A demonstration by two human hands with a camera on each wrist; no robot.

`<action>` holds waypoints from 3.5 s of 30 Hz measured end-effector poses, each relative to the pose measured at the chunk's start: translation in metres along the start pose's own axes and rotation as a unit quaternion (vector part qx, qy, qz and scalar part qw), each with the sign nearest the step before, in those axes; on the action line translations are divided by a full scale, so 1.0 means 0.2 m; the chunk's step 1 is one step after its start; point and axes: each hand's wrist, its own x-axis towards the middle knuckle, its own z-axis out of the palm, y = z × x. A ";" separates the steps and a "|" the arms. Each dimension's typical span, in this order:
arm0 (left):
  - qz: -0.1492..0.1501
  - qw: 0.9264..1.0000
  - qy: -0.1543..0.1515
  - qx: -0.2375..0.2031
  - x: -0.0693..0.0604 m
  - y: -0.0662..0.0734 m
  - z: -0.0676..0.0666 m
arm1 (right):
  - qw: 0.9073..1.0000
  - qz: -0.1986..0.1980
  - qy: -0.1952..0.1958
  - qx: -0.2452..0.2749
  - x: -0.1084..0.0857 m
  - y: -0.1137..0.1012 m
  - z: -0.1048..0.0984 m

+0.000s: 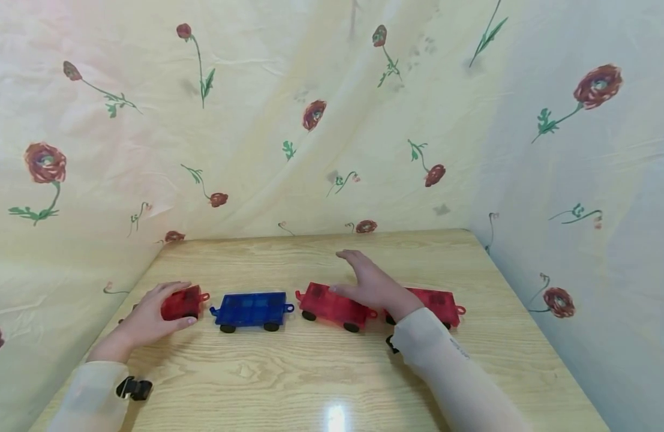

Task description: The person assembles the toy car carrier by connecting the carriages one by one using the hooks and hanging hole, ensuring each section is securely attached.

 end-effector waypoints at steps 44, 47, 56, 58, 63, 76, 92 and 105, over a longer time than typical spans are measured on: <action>-0.028 1.000 -0.005 0.013 0.05 -0.05 0.04 | 0.990 -0.081 -0.089 -0.076 0.23 -0.46 0.55; -0.033 0.999 -0.005 0.007 0.05 -0.05 0.04 | 0.988 -0.087 -0.083 -0.094 0.23 -0.46 0.56; -0.057 0.998 -0.001 -0.035 0.02 -0.04 0.03 | 0.987 -0.091 -0.069 -0.115 0.23 -0.45 0.56; -0.051 0.998 0.006 -0.044 0.02 -0.04 0.03 | 0.987 -0.091 -0.067 -0.115 0.23 -0.45 0.56; -0.058 0.996 0.011 -0.072 0.01 -0.05 0.02 | 0.987 -0.091 -0.065 -0.118 0.23 -0.45 0.56; -0.032 0.995 0.014 -0.096 -0.01 -0.03 0.03 | 0.988 -0.083 -0.058 -0.120 0.23 -0.45 0.56; 0.020 0.996 -0.002 -0.088 -0.02 -0.01 0.05 | 0.988 -0.085 -0.052 -0.120 0.24 -0.46 0.58; 0.017 0.996 -0.013 -0.086 -0.02 -0.02 0.07 | 0.989 -0.070 -0.057 -0.116 0.22 -0.44 0.58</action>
